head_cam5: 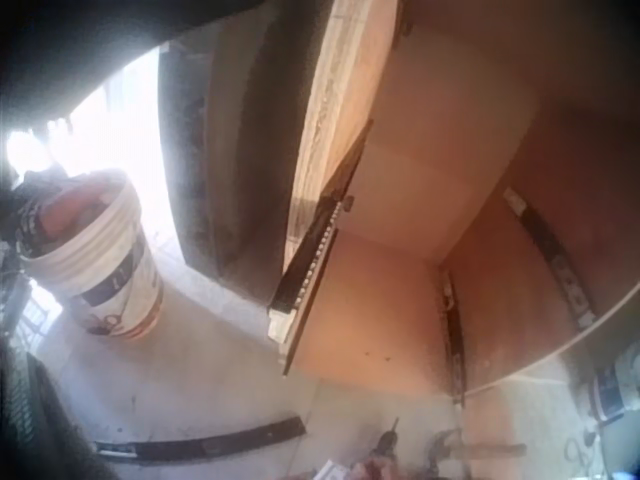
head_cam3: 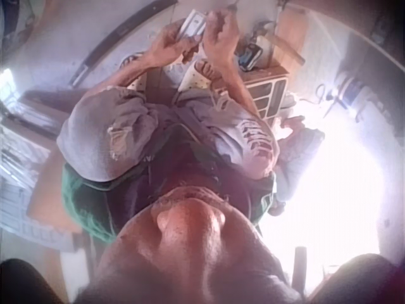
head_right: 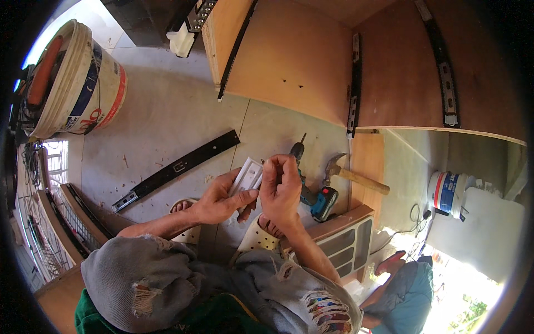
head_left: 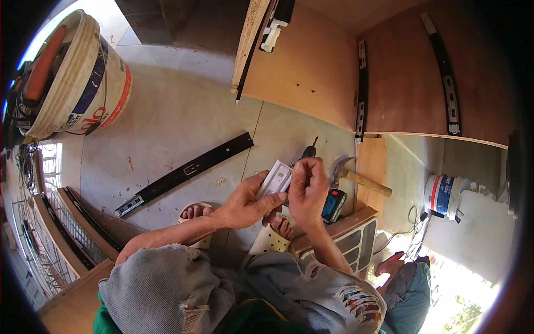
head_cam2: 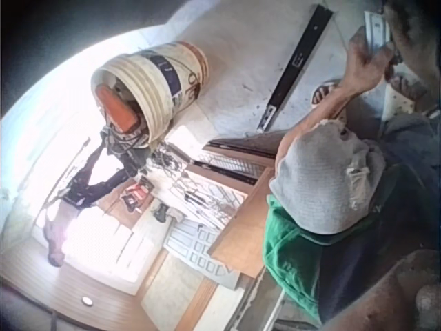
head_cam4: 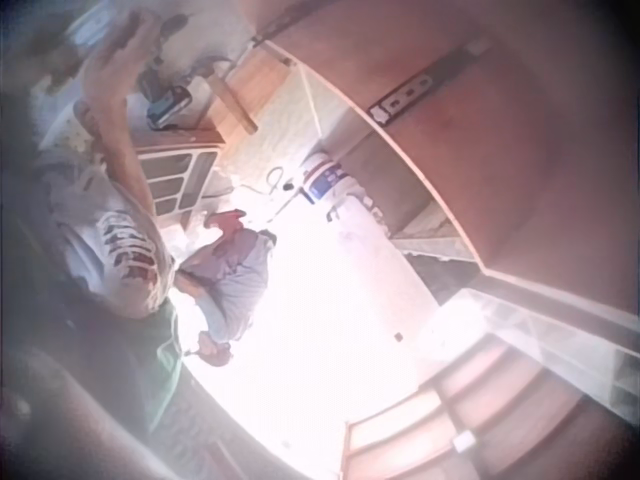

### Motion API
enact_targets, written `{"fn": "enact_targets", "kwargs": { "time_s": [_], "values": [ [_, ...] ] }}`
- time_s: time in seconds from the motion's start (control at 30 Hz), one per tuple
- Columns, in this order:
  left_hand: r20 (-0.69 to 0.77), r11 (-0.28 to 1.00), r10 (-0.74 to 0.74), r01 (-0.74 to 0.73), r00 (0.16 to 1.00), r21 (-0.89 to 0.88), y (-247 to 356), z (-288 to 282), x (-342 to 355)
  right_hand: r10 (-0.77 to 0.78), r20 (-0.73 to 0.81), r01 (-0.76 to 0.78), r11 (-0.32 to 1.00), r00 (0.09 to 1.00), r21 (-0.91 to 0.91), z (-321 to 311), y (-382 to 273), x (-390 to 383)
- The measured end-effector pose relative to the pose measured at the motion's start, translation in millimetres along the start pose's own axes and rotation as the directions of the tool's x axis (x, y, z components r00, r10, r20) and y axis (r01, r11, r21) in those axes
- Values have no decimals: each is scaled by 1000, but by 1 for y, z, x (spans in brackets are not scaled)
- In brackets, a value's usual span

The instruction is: The person attaches a plastic component to a drawer slide rail by hand, then fits the rail into a metal bracket and uses a screwdriver to secure it.

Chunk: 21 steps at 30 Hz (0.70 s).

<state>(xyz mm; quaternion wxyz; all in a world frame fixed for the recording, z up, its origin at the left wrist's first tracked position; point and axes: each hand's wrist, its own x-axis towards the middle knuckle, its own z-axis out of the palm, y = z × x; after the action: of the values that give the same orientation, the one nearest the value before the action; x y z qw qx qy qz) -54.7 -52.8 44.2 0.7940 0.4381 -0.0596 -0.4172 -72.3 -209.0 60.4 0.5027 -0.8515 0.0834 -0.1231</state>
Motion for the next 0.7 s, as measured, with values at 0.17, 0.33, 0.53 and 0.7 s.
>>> {"fn": "enact_targets", "kwargs": {
  "time_s": [0.17,0.33,0.53,0.7],
  "values": [
    [51,999,-16,17,999,-31,-5,-2,0,20,38,-18,999,999,-43,-7,-1,6],
    [103,999,-40,39,994,16,-5,-15,-3,-12,-9,12,1000,1000,17,-5,13,11],
    [128,997,-36,28,991,67,3,-21,-2,126,46,-132,979,991,157,-17,24,21],
    [93,997,40,-45,995,57,7,-18,-4,115,108,-135,971,987,199,-14,21,26]
  ]
}}
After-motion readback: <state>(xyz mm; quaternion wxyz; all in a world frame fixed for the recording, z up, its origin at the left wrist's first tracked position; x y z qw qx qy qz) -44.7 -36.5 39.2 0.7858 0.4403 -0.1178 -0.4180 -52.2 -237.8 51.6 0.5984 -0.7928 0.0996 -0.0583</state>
